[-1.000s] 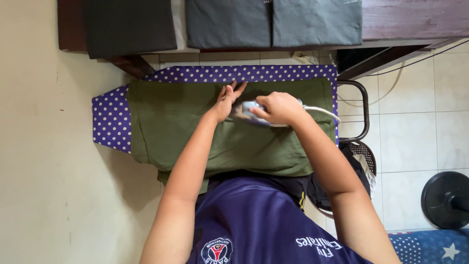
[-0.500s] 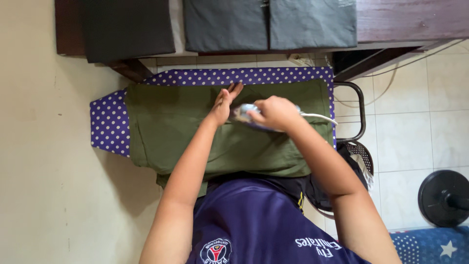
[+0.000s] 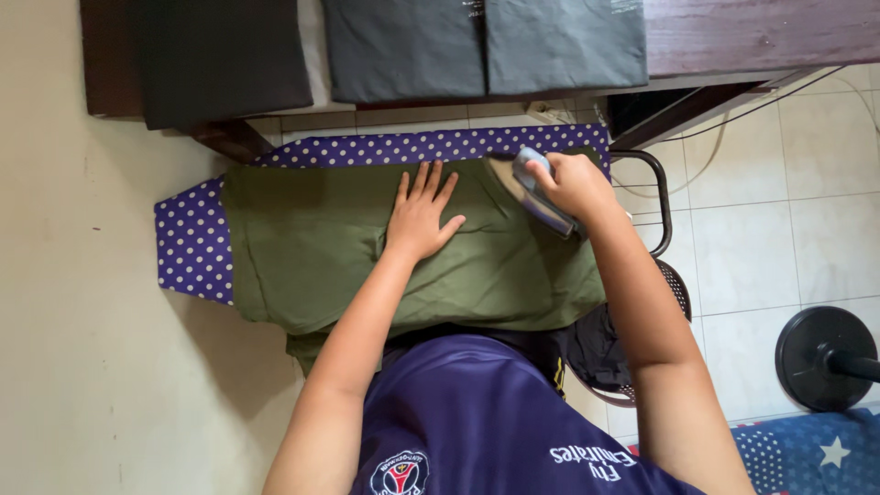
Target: The person irons a green garment on a polka-dotted ironing board. They repeatedly smooth the fabric, fold it, and use a steam iron to press different sections until the garment is neatly folded.
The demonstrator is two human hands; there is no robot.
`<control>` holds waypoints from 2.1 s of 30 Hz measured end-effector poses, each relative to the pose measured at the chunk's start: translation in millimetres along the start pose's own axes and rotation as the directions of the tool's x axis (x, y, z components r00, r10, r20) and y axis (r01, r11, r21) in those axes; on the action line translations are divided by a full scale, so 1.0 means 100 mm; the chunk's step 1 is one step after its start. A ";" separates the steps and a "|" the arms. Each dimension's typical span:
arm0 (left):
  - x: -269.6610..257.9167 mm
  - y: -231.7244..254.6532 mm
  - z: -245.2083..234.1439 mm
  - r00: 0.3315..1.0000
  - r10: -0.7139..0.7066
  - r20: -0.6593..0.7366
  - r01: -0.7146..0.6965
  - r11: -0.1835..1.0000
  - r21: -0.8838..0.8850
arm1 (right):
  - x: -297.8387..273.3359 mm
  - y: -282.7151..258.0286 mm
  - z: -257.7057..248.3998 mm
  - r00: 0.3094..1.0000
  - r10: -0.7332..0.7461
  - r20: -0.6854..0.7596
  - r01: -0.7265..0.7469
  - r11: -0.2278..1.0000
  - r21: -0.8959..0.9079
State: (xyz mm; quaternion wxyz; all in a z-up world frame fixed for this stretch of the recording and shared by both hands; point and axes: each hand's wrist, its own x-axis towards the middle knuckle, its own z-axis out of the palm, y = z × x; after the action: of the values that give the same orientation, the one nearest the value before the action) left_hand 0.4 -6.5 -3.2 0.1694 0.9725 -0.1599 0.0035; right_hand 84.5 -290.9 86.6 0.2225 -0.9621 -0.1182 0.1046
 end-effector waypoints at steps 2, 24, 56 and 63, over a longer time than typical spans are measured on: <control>0.01 0.02 -0.02 1.000 -0.005 -0.014 0.005 1.000 -0.006 | -0.04 0.11 -0.07 0.988 -0.028 0.154 0.034 0.999 -0.035; -0.06 0.05 -0.01 0.982 0.006 -0.189 -0.008 1.000 -0.010 | -0.14 0.37 -0.18 0.961 -0.123 0.249 0.155 0.981 -0.114; -0.13 -0.11 0.12 0.927 -0.119 -0.355 -0.031 0.920 -0.390 | 0.25 -0.58 0.12 0.880 -0.334 0.338 0.324 0.942 0.087; -0.11 -0.17 -0.02 0.903 -0.135 -0.407 -0.161 0.774 -0.612 | 0.10 -0.72 0.07 0.860 -0.346 0.375 0.374 0.927 -0.001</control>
State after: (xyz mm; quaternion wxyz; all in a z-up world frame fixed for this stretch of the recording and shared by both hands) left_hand -5.0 12.5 -7.6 0.5169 0.8318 -0.1172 0.1645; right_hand 79.7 -223.0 111.7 0.1764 -0.8936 -0.3393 0.2352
